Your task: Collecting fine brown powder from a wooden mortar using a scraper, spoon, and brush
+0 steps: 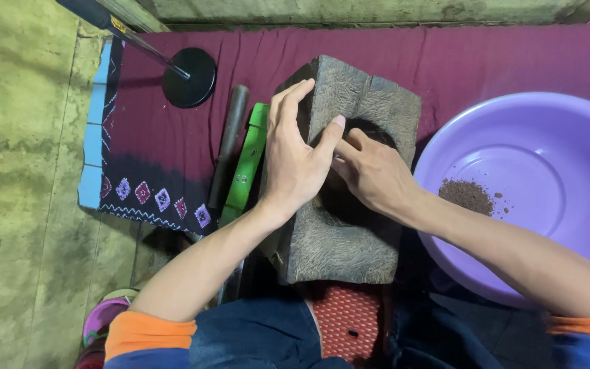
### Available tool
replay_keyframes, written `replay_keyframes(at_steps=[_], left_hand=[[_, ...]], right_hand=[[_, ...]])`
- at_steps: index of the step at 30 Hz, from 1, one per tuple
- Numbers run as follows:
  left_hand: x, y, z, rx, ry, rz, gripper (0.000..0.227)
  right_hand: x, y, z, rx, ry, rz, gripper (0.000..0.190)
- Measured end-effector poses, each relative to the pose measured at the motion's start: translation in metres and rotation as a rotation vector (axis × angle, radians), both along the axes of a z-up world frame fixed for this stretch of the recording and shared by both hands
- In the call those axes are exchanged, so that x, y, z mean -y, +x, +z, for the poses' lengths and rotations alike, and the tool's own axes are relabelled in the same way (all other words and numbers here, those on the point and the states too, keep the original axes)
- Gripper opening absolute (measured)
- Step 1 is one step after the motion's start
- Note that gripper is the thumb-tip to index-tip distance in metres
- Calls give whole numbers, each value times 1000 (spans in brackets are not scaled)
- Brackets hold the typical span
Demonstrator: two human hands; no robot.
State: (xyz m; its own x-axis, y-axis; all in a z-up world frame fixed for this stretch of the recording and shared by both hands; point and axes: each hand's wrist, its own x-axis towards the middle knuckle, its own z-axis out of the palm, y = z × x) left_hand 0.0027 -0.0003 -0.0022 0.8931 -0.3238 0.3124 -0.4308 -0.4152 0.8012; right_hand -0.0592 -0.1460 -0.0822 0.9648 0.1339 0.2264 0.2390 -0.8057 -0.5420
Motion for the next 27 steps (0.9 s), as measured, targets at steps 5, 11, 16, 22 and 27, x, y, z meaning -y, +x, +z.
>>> replay_keyframes(at_steps=[5,11,16,22,27], left_hand=[[-1,0,1,-1,-6,-3,56],[1,1,0,-10,-11,-7,57],[2,1,-1,-5,-15,-6,58],[2,1,-1,2,-12,-2,57],[1,1,0,8,-20,-10,57]], right_hand=[[17,-11,-11,43,-165,-6,14],[28,-38,-12,-127,-349,-25,18],[20,-36,23,-241,-271,-36,14],[7,-2,11,43,-86,-13,17],[19,-3,5,7,-160,-19,14]])
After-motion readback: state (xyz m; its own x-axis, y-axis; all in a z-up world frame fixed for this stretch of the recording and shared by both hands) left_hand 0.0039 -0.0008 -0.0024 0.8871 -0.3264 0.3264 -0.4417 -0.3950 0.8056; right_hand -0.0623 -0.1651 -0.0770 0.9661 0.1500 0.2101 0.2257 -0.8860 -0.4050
